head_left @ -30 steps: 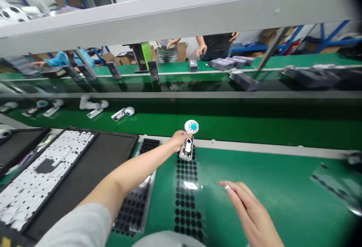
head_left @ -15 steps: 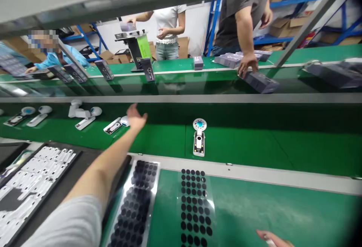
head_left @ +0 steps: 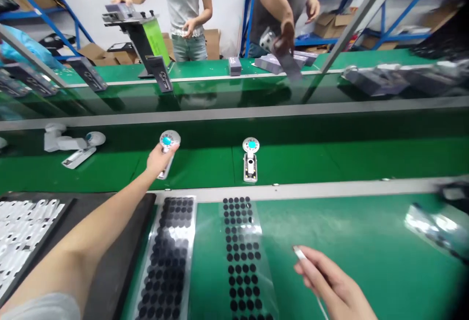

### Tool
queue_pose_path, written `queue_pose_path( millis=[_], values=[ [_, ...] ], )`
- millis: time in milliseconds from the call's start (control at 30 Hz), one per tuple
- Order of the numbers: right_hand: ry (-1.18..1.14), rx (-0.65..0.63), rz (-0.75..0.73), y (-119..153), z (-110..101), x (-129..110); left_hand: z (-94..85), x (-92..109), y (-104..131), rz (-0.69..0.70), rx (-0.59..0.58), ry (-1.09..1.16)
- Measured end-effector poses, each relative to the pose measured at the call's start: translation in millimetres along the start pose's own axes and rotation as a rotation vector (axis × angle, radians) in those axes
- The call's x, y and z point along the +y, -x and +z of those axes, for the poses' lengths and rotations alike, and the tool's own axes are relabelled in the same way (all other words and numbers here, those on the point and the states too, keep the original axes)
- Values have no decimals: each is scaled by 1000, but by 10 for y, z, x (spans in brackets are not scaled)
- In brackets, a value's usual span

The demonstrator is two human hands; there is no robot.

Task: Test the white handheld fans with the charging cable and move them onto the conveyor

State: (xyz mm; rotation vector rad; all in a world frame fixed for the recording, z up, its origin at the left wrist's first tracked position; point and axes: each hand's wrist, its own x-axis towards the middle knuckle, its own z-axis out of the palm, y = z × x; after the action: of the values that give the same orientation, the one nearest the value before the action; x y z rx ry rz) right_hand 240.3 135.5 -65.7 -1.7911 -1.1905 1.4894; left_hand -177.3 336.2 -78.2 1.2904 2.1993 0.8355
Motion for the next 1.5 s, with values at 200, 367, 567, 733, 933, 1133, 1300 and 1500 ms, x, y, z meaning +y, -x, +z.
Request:
queue_pose_path(
  millis=[200,367,567,733,933,1133,1300,1500],
  values=[
    [-122,-105,-209,390,236,-483,460,861,1714,-91,-538,567],
    [-184,-186,-298,630,276,-580,474,1144,2659,-402,-848,1028],
    [-200,-231,-320,850,213,-545,353,1193,2943,-359,-856,1086],
    [-64,-273,-312,908,172,-463,289,1159,3082,-235,-776,938],
    [-8,-390,-256,886,143,-340,291,1118,3224,-255,-831,825],
    [82,-389,-319,895,177,-300,296,1069,3235,-338,-776,771],
    [227,-233,-265,697,-87,-105,228,721,2786,-286,-463,869],
    [476,27,-346,10,-134,263,537,384,2489,-397,-499,953]
  ],
)
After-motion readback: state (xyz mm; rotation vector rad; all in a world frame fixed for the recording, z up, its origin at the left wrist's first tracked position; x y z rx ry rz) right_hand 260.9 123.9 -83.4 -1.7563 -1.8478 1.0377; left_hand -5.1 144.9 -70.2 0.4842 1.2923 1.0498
